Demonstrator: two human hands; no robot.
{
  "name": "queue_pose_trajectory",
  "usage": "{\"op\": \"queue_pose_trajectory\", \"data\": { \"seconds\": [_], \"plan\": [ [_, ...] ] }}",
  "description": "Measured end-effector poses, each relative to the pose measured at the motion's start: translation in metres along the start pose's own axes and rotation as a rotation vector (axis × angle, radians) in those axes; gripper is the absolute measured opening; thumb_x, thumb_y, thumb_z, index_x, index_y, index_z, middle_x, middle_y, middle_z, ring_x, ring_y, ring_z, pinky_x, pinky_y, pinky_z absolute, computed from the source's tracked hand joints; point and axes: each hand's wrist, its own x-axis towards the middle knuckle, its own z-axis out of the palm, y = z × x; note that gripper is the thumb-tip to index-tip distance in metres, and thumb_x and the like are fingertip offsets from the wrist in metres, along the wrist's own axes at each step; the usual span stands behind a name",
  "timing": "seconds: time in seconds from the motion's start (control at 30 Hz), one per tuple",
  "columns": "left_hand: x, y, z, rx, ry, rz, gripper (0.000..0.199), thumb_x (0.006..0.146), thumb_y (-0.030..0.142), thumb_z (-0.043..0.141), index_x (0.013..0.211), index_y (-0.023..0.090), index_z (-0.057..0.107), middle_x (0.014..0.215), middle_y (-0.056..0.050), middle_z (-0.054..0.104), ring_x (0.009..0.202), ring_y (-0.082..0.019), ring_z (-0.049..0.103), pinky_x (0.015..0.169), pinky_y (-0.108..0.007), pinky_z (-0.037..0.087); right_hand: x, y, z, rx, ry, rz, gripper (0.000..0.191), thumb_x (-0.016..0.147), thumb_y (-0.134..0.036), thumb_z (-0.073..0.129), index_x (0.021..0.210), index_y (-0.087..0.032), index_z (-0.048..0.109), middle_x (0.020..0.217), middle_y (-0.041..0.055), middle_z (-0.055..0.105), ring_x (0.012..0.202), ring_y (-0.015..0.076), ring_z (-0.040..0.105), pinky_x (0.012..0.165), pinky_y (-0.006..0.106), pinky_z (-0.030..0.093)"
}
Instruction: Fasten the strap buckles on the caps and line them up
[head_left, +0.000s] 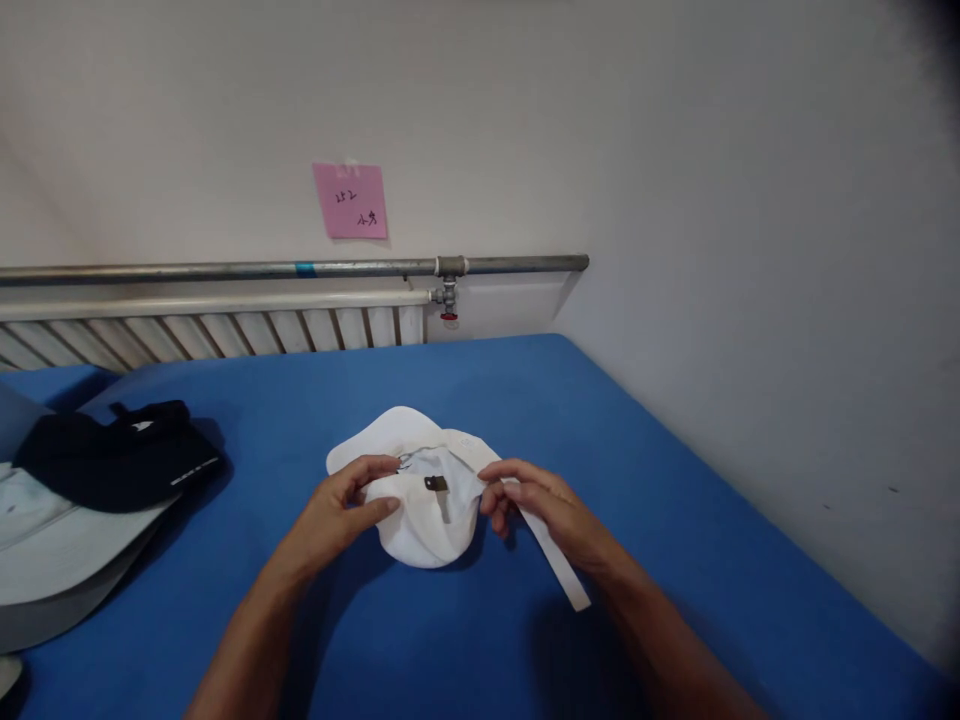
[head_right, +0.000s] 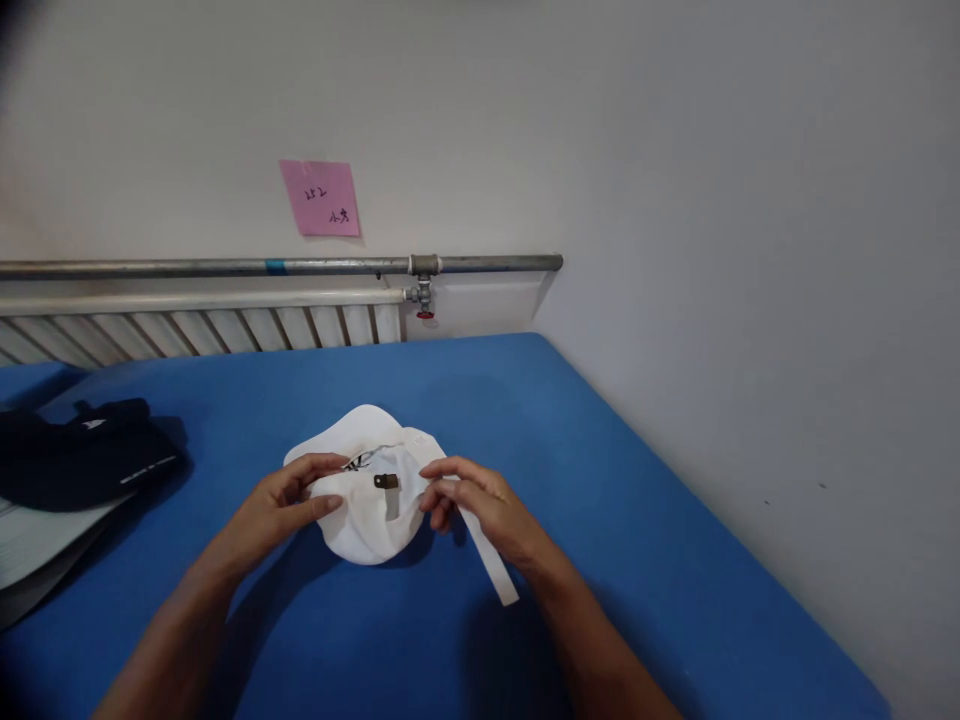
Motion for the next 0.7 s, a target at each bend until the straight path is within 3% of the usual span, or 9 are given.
{"op": "queue_pose_trajectory", "data": {
  "seconds": [0.13,0.3,0.4,0.47,0.53,0.63,0.7],
  "plan": [
    [-0.002,0.005,0.0,-0.118,-0.065,-0.063,0.041,0.072,0.036,0.071,0.109,0.021,0.06,0.089,-0.002,0.066,0.083,-0.017,0.059,0.074,-0.027,0.044,-0.004,-0.007,-0.001,0.38,-0.089,-0.028,0.035,0.079,-0.039,0.05,0.098,-0.016,0.066,0.083,0.0083,0.069,0.069,0.0181,0.063,0.062,0.033,0.049],
    [-0.007,0.013,0.0,0.098,-0.315,-0.132,0.024,0.078,0.04,0.065,0.089,0.018,0.068,0.09,-0.003,0.065,0.08,-0.019,0.055,0.069,-0.025,0.042,-0.006,-0.002,0.001,0.461,-0.227,0.049,0.04,0.06,-0.014,0.057,0.098,-0.018,0.068,0.092,0.007,0.072,0.074,0.0184,0.065,0.064,0.032,0.05],
    [-0.008,0.012,0.0,0.118,-0.36,-0.13,0.025,0.082,0.041,0.059,0.084,0.018,0.068,0.077,-0.001,0.06,0.07,-0.015,0.05,0.062,-0.023,0.039,-0.003,0.004,0.01,0.302,-0.137,0.054,0.027,0.066,-0.012,0.061,0.091,-0.018,0.068,0.088,0.0051,0.071,0.067,0.014,0.063,0.061,0.027,0.048],
    [-0.008,0.01,0.0,0.079,-0.329,-0.108,0.024,0.082,0.041,0.06,0.087,0.019,0.068,0.077,0.0,0.06,0.069,-0.013,0.05,0.063,-0.022,0.039,-0.001,0.001,0.017,0.177,-0.03,0.028,0.012,0.074,-0.019,0.06,0.085,-0.018,0.066,0.079,0.0031,0.068,0.061,0.0107,0.06,0.06,0.024,0.046],
    [-0.007,0.007,0.0,0.022,-0.264,-0.078,0.023,0.081,0.041,0.063,0.09,0.02,0.069,0.08,0.0,0.061,0.072,-0.012,0.051,0.065,-0.02,0.04,0.002,-0.01,0.023,0.017,0.035,-0.026,0.011,0.08,-0.027,0.057,0.081,-0.018,0.063,0.07,0.0,0.063,0.057,0.009,0.054,0.058,0.024,0.044],
    [-0.008,0.004,-0.002,-0.095,-0.135,-0.071,0.023,0.076,0.039,0.07,0.092,0.022,0.069,0.083,0.0,0.065,0.073,-0.012,0.055,0.066,-0.019,0.043,0.005,-0.041,0.03,-0.447,0.032,-0.166,0.019,0.085,-0.034,0.055,0.077,-0.018,0.062,0.068,-0.0016,0.055,0.06,0.0099,0.05,0.061,0.025,0.042],
    [-0.009,0.004,-0.004,-0.193,-0.045,-0.108,0.027,0.072,0.038,0.074,0.093,0.022,0.07,0.083,-0.001,0.068,0.07,-0.012,0.058,0.063,-0.02,0.044,0.008,-0.063,0.035,-0.785,0.07,-0.357,0.023,0.085,-0.03,0.055,0.067,-0.018,0.06,0.073,0.0005,0.055,0.072,0.013,0.051,0.072,0.029,0.043]
  ]
}}
